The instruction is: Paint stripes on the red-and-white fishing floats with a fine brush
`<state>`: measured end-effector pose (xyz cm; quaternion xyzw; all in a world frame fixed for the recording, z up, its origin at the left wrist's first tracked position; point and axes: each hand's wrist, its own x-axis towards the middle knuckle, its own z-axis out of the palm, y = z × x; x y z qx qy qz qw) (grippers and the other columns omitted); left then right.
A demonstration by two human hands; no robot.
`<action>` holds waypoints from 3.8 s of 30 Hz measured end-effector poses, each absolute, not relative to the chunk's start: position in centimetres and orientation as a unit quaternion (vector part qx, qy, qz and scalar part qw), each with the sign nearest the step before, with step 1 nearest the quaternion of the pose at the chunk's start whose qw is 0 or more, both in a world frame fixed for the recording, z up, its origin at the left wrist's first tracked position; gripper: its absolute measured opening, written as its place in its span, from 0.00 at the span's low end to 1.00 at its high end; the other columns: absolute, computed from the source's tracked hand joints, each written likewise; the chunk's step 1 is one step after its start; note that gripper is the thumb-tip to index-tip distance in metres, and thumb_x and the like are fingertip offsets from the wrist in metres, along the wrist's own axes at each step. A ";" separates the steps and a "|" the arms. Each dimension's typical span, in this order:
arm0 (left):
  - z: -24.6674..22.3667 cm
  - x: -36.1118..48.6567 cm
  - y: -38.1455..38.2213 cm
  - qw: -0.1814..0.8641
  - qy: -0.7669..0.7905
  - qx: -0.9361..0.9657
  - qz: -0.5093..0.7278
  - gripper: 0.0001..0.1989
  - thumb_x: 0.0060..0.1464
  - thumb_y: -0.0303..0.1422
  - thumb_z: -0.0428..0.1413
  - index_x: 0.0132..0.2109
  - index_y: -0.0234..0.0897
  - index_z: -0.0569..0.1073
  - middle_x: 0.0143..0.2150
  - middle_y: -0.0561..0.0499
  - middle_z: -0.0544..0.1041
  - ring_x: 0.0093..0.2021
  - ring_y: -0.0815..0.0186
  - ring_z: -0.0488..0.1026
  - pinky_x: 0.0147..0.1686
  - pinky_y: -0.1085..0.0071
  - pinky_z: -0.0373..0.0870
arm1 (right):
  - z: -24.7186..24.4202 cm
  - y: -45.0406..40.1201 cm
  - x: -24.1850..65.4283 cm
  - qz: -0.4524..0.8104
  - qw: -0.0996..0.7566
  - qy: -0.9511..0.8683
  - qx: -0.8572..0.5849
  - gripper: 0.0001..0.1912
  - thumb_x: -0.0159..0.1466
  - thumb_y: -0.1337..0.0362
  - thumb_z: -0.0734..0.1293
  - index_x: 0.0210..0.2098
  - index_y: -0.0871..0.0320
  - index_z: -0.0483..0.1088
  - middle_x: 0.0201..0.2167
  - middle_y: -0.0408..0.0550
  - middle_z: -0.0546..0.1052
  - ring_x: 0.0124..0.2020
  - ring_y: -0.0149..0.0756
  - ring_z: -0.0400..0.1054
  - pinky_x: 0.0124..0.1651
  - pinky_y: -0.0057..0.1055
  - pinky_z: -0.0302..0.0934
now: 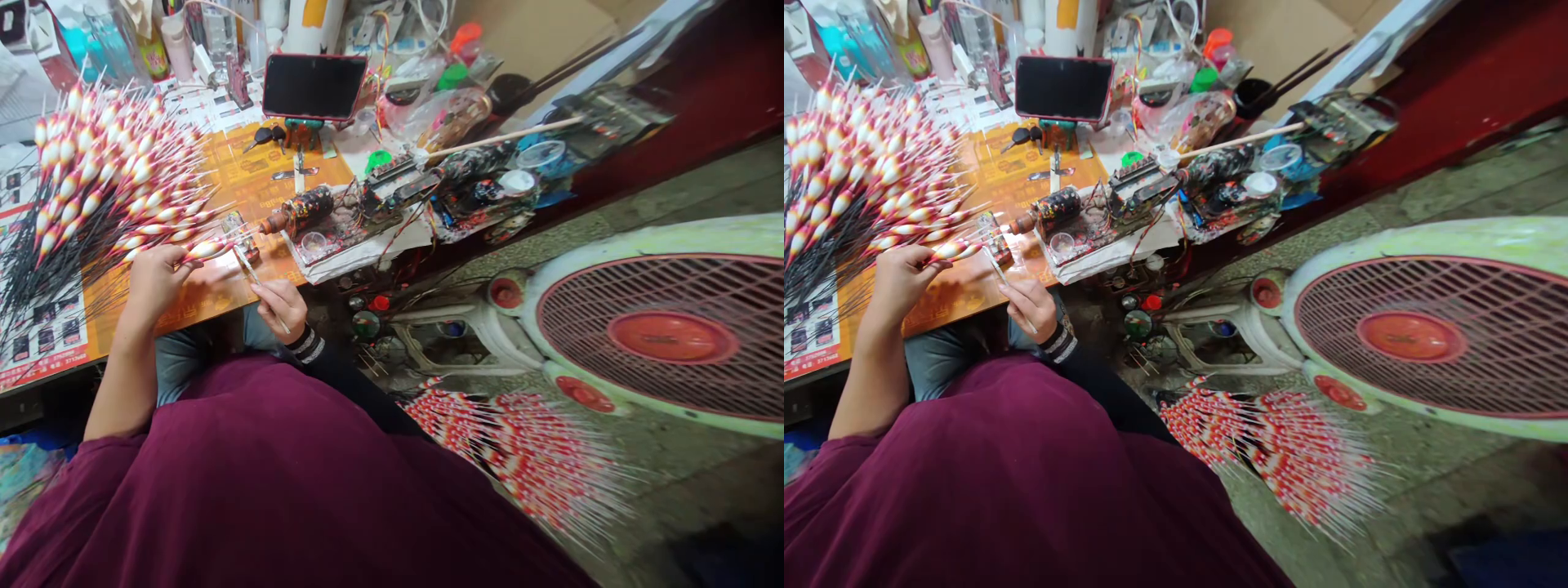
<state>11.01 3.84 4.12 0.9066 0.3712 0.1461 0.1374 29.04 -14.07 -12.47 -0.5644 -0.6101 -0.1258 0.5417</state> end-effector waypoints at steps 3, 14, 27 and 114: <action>4.0 10.9 3.8 0.139 0.374 0.905 0.148 0.14 0.58 0.36 0.66 0.28 0.38 0.73 0.28 0.51 0.74 0.30 0.64 0.68 0.34 0.66 0.58 | -12.5 -14.2 29.0 -0.127 0.524 -0.612 -0.579 0.22 0.78 0.58 0.58 0.55 0.61 0.81 0.46 0.58 0.84 0.48 0.39 0.77 0.56 0.38 0.73; 4.2 10.7 3.6 0.139 0.380 0.903 0.146 0.13 0.58 0.36 0.65 0.28 0.38 0.74 0.28 0.51 0.75 0.30 0.64 0.68 0.33 0.66 0.57 | -12.2 -14.1 28.9 -0.128 0.534 -0.605 -0.576 0.19 0.77 0.61 0.60 0.55 0.59 0.81 0.46 0.57 0.84 0.48 0.38 0.78 0.57 0.38 0.73; 4.1 10.9 3.8 0.137 0.377 0.905 0.143 0.11 0.58 0.37 0.65 0.29 0.39 0.76 0.30 0.50 0.77 0.31 0.63 0.69 0.33 0.66 0.58 | -12.5 -14.1 28.7 -0.091 0.518 -0.600 -0.602 0.21 0.77 0.58 0.59 0.57 0.57 0.80 0.47 0.57 0.85 0.49 0.42 0.77 0.58 0.41 0.75; 5.0 11.3 3.6 0.200 0.416 0.876 0.140 0.03 0.56 0.32 0.66 0.37 0.38 0.85 0.26 0.53 0.74 0.28 0.66 0.65 0.31 0.67 0.54 | -12.0 -14.7 28.9 -0.078 0.554 -0.603 -0.569 0.20 0.77 0.61 0.61 0.62 0.54 0.79 0.50 0.55 0.84 0.52 0.43 0.79 0.59 0.44 0.77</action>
